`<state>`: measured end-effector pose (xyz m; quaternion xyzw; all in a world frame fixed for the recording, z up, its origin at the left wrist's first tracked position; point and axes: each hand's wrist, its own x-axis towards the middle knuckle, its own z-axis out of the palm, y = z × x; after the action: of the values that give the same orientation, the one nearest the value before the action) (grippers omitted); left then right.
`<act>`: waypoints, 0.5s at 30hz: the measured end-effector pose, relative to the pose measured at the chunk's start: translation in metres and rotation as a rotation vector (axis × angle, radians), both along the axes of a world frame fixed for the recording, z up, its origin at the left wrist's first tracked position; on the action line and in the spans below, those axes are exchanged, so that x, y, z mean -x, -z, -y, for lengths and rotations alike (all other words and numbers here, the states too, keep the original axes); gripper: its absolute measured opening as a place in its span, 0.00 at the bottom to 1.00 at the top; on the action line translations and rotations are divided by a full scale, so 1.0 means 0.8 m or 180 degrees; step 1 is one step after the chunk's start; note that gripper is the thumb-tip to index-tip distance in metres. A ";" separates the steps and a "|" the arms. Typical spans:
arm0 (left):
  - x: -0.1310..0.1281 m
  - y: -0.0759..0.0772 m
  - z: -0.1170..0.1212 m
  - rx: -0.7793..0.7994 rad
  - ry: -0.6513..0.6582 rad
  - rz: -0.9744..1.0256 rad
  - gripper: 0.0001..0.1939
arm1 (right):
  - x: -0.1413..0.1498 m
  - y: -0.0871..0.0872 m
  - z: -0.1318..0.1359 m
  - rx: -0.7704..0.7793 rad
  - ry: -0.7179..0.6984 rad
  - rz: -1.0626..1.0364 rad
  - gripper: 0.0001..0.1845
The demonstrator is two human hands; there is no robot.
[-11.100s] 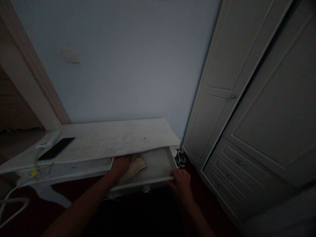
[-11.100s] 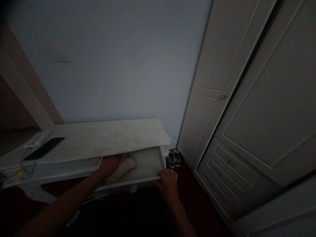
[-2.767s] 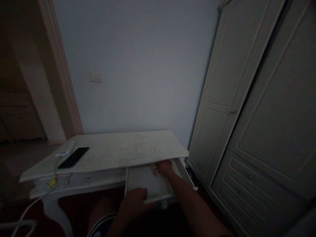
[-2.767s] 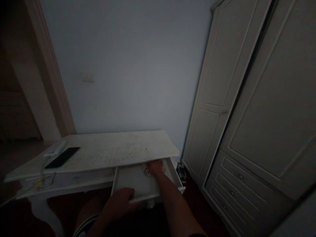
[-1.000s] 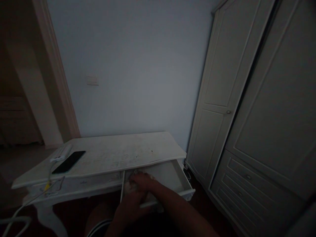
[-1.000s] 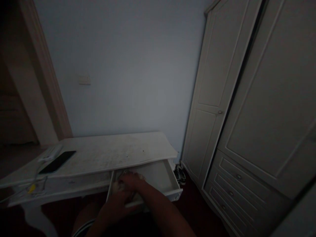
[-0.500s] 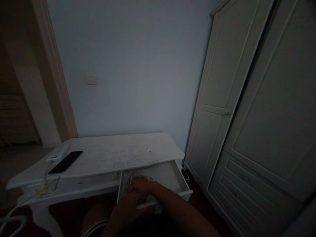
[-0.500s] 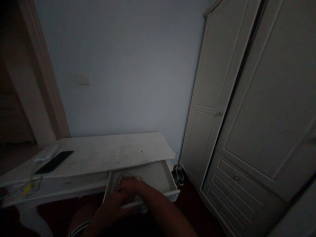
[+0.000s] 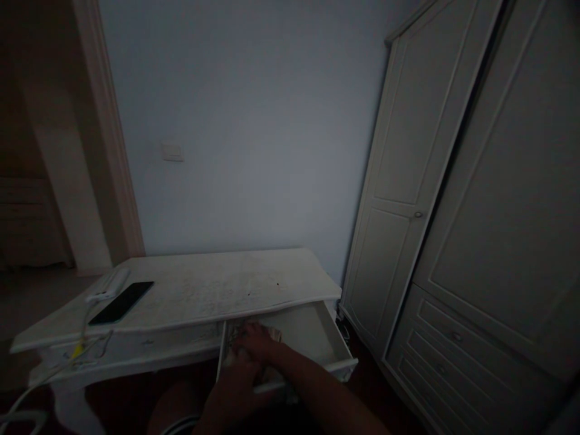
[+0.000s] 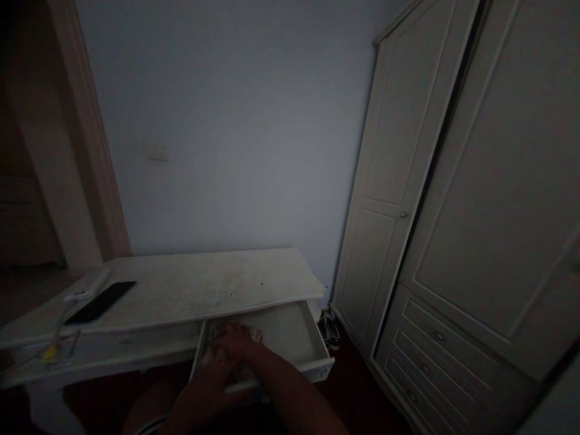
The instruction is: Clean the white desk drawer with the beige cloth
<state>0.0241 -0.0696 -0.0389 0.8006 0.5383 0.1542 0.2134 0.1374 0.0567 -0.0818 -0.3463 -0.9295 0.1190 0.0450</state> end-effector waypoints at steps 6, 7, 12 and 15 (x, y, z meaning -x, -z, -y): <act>0.000 0.005 0.000 -0.0129 0.0072 -0.0001 0.26 | -0.003 -0.002 0.004 0.0065 0.0087 -0.0042 0.30; 0.000 0.005 0.000 -0.0125 0.0045 -0.0018 0.25 | -0.004 -0.003 0.005 0.0045 0.0075 -0.0048 0.29; 0.000 0.006 0.002 -0.0106 -0.0010 0.0003 0.24 | -0.011 -0.006 0.007 -0.0172 -0.0146 0.0032 0.23; 0.000 0.009 0.000 -0.0124 -0.0042 -0.0097 0.26 | -0.013 -0.008 0.008 -0.0172 -0.0361 0.0143 0.32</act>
<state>0.0240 -0.0694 -0.0458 0.8033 0.5435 0.1539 0.1885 0.1477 0.0504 -0.0752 -0.2943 -0.9512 0.0884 0.0267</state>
